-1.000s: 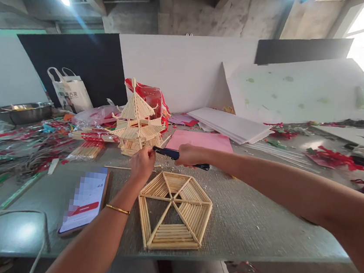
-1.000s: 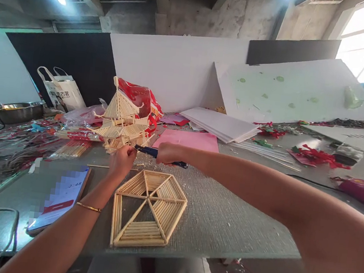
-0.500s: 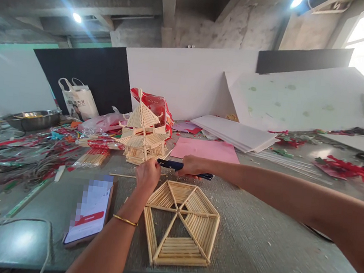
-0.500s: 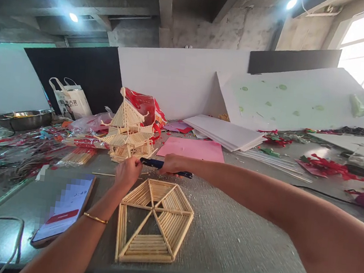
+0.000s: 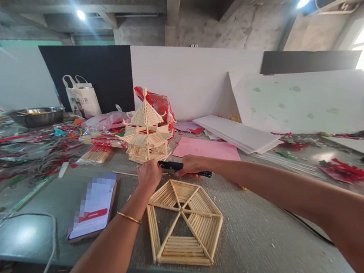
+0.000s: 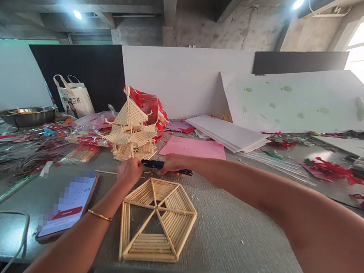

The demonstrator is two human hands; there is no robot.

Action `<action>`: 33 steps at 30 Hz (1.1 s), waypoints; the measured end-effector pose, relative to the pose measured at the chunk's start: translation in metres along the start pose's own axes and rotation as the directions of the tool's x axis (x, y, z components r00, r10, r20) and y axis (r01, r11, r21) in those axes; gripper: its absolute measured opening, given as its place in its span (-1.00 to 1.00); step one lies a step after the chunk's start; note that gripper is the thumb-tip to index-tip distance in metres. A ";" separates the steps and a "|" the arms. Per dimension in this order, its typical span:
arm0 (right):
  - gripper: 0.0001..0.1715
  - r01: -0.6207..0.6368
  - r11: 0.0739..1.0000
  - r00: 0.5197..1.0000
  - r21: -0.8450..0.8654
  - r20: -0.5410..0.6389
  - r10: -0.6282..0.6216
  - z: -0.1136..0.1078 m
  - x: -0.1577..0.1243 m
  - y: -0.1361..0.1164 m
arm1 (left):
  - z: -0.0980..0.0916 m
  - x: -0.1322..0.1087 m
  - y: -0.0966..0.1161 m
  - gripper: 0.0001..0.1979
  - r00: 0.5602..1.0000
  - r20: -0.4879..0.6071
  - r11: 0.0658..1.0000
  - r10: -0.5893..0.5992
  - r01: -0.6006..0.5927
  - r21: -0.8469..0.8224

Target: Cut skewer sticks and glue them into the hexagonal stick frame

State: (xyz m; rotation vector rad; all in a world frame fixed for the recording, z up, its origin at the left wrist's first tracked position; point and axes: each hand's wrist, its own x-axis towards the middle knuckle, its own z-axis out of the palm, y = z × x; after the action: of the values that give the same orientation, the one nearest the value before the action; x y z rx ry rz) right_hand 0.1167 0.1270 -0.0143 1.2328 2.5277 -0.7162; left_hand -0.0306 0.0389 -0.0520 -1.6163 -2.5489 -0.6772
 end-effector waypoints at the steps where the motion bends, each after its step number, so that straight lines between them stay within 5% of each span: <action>1: -0.54 0.001 1.000 1.000 -0.004 -0.002 -0.001 0.001 0.000 0.000 | 0.000 -0.001 0.000 -0.74 1.000 -0.001 1.000 -0.001 0.001 -0.004; 6: -0.50 0.000 0.999 0.999 -0.038 -0.048 -0.002 -0.001 0.001 0.000 | -0.006 -0.002 -0.001 -0.74 1.000 -0.005 0.999 -0.002 0.002 -0.047; 13: -0.30 -0.067 0.993 0.997 -0.092 0.035 0.070 -0.015 -0.018 0.005 | -0.013 0.005 -0.012 -0.80 0.998 0.045 0.973 0.040 -0.029 -0.229; 19: -0.18 -0.105 0.923 0.945 -0.370 -0.327 -0.024 0.014 -0.043 0.019 | -0.025 -0.005 -0.008 -0.70 0.937 0.224 0.851 0.269 -0.122 -0.512; 21: -0.13 -0.167 0.901 0.909 -0.400 -0.417 -0.016 0.023 -0.046 0.021 | -0.028 -0.015 -0.001 -0.72 0.868 0.310 0.800 0.387 -0.149 -0.581; 25: -0.10 -0.206 0.890 0.859 -0.406 -0.511 -0.034 0.033 -0.045 0.024 | -0.037 -0.037 0.015 -0.77 0.581 0.519 0.736 0.626 -0.222 -0.640; 27: -0.12 -0.192 0.894 0.850 -0.406 -0.523 -0.055 0.036 -0.045 0.024 | -0.044 -0.045 0.021 -0.78 0.476 0.577 0.738 0.664 -0.295 -0.606; 30: -0.13 -0.176 0.901 0.843 -0.396 -0.533 -0.069 0.037 -0.048 0.025 | -0.056 -0.053 0.026 -0.81 0.374 0.610 0.716 0.698 -0.383 -0.584; 33: -0.19 -0.141 0.919 0.832 -0.368 -0.547 -0.092 0.035 -0.057 0.027 | -0.061 -0.059 0.026 -0.82 0.336 0.619 0.700 0.710 -0.435 -0.567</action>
State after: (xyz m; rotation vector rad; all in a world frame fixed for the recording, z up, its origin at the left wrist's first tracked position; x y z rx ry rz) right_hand 0.1728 0.0841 -0.0294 1.4710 2.8819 0.2215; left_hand 0.0074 -0.0255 -0.0035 -3.3752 -1.8738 -0.2302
